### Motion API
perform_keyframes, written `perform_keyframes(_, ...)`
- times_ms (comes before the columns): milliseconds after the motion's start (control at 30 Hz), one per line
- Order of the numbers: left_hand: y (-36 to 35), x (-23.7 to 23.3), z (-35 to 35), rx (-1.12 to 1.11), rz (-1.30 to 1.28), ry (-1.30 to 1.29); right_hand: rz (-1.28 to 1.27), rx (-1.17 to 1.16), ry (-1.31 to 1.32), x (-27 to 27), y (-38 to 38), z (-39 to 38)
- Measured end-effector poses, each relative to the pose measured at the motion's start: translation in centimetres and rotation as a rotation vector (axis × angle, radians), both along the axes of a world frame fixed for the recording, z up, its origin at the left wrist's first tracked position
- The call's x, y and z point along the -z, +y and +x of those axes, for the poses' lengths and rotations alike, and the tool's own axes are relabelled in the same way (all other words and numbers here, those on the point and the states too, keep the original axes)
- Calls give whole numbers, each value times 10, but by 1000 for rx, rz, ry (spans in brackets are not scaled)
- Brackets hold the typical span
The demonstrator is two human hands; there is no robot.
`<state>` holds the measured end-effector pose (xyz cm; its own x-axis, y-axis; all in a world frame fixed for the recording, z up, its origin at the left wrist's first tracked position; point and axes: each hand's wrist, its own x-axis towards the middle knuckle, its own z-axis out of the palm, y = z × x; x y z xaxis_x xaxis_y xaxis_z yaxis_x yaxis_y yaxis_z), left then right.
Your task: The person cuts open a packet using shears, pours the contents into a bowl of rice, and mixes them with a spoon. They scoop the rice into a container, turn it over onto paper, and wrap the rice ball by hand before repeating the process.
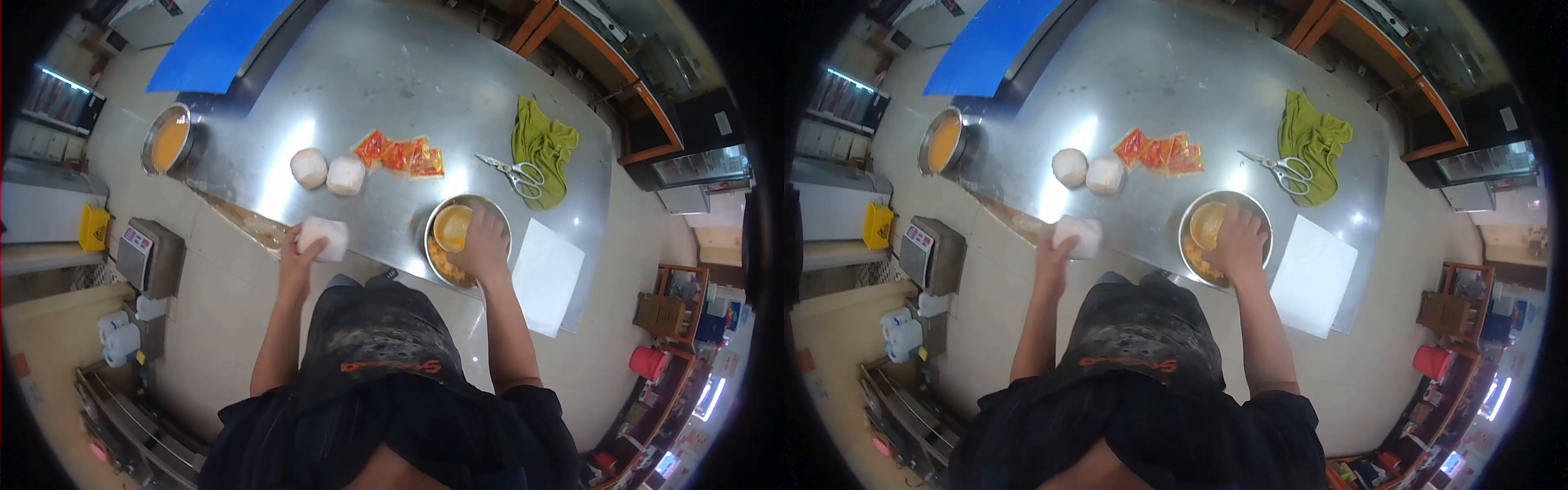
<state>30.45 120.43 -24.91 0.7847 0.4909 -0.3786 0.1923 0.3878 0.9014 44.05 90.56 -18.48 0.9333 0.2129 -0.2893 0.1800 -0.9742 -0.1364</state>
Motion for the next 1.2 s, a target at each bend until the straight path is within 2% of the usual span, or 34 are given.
perform_keyframes(167,94,5,37,-49,176,92,-47,9,96,1,25,13)
perform_keyframes(267,136,26,67,-31,98,73,6,64,-30,-11,31,10)
perform_keyframes(400,175,41,106,45,112,193,328,125,-202,-48,25,25)
perform_keyframes(500,192,30,126,301,257,232,388,209,-266,-35,39,83)
perform_keyframes(533,194,28,130,369,317,163,365,193,-281,-19,40,108)
perform_keyframes(633,207,33,143,462,550,82,197,194,-276,39,42,173)
perform_keyframes(667,208,30,148,434,549,106,238,215,-220,49,44,188)
perform_keyframes(733,207,19,155,451,1007,76,319,271,-84,67,43,195)
perform_keyframes(800,192,-14,165,398,1438,-22,341,237,-240,48,33,175)
perform_keyframes(833,179,-22,168,406,1272,-73,349,212,-328,31,26,166)
perform_keyframes(900,154,-32,169,413,945,-162,404,533,-245,2,6,125)
perform_keyframes(967,102,-33,175,639,472,-314,266,775,-85,4,-41,65)
perform_keyframes(1033,37,-51,191,935,170,-214,105,961,165,21,-75,8)
perform_keyframes(1067,2,-25,192,1004,-60,-221,291,1094,306,11,-67,-6)
perform_keyframes(1100,-32,-7,193,1082,-135,-151,496,1218,441,4,-55,-17)
perform_keyframes(1133,-64,16,192,1179,-36,-66,568,1239,462,4,-49,-27)
perform_keyframes(1200,-99,44,186,1305,75,-57,721,1261,497,9,-42,-41)
